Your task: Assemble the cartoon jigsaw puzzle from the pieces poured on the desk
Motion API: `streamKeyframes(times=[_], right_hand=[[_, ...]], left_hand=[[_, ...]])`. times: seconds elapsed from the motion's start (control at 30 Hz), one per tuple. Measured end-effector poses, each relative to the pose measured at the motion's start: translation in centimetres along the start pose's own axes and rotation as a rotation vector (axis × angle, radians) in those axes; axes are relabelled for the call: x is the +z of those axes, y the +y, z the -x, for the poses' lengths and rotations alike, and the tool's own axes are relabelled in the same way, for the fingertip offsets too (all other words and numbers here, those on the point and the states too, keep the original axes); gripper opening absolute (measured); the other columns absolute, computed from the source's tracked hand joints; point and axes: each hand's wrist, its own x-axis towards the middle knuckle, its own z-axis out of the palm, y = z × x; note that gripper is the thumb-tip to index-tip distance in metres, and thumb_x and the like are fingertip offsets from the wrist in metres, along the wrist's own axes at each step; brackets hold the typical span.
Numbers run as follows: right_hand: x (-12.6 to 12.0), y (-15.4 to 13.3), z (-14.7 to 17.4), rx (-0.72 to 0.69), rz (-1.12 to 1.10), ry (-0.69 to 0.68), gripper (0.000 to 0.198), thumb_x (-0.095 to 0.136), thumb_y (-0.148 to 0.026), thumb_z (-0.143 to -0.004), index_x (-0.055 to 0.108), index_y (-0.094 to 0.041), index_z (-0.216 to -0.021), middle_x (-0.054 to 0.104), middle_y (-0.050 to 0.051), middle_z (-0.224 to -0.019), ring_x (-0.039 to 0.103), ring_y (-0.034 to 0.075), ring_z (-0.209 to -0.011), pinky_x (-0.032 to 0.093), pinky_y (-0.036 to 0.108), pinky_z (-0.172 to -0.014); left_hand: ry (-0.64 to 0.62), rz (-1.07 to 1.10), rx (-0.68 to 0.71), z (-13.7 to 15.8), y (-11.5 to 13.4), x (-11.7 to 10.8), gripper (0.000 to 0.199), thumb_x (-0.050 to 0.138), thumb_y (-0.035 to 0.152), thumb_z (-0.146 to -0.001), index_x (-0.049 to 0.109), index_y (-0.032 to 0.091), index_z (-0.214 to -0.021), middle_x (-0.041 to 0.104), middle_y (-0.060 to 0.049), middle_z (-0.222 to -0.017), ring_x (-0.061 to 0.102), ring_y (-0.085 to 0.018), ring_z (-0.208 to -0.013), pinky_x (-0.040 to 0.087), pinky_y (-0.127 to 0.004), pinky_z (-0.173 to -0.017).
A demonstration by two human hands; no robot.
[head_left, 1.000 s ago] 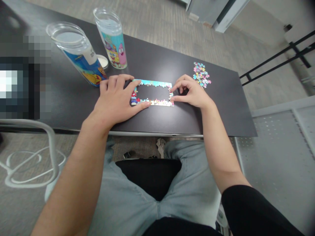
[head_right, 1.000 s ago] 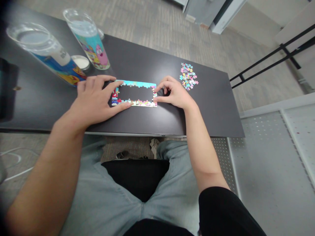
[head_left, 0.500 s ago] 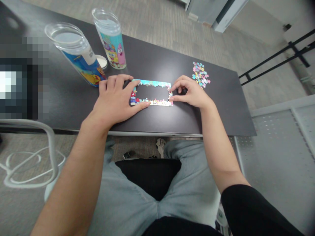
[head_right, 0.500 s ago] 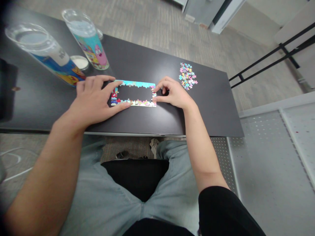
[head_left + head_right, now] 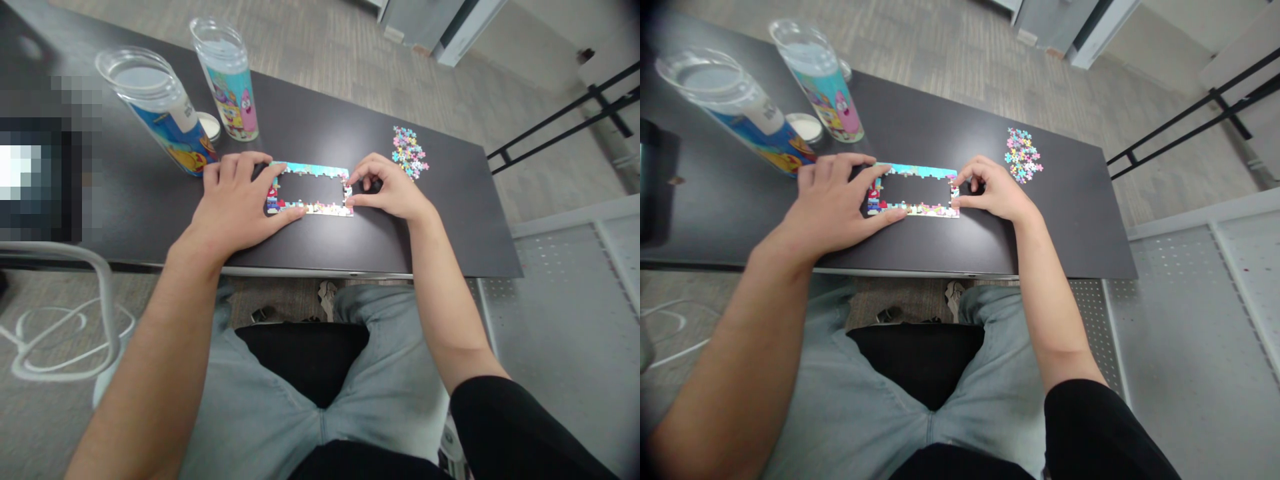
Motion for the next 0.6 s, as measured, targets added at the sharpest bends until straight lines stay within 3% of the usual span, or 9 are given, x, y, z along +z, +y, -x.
streamKeyframes(times=[0.17, 0.6], right_hand=[[0.10, 0.25, -0.10, 0.016, -0.014, 0.015, 0.078, 0.112, -0.101, -0.076, 0.094, -0.033, -0.109, 0.081, 0.007, -0.121, 0.059, 0.025, -0.088, 0.061, 0.048, -0.087], [0.11, 0.70, -0.14, -0.014, -0.011, 0.008, 0.074, 0.112, -0.099, -0.078, 0.099, -0.035, -0.113, 0.082, 0.006, -0.119, 0.057, 0.024, -0.086, 0.058, 0.046, -0.084]], left_hand=[[-0.005, 0.007, 0.000, 0.01, 0.27, -0.18, 0.087, 0.076, 0.084, -0.107, 0.071, 0.037, -0.180, 0.063, -0.020, -0.188, 0.048, -0.062, -0.173, 0.038, -0.087, -0.146], [-0.004, -0.005, -0.010, 0.06, 0.20, -0.08, 0.088, 0.076, 0.084, -0.109, 0.068, 0.040, -0.184, 0.060, -0.019, -0.190, 0.048, -0.060, -0.175, 0.037, -0.083, -0.149]])
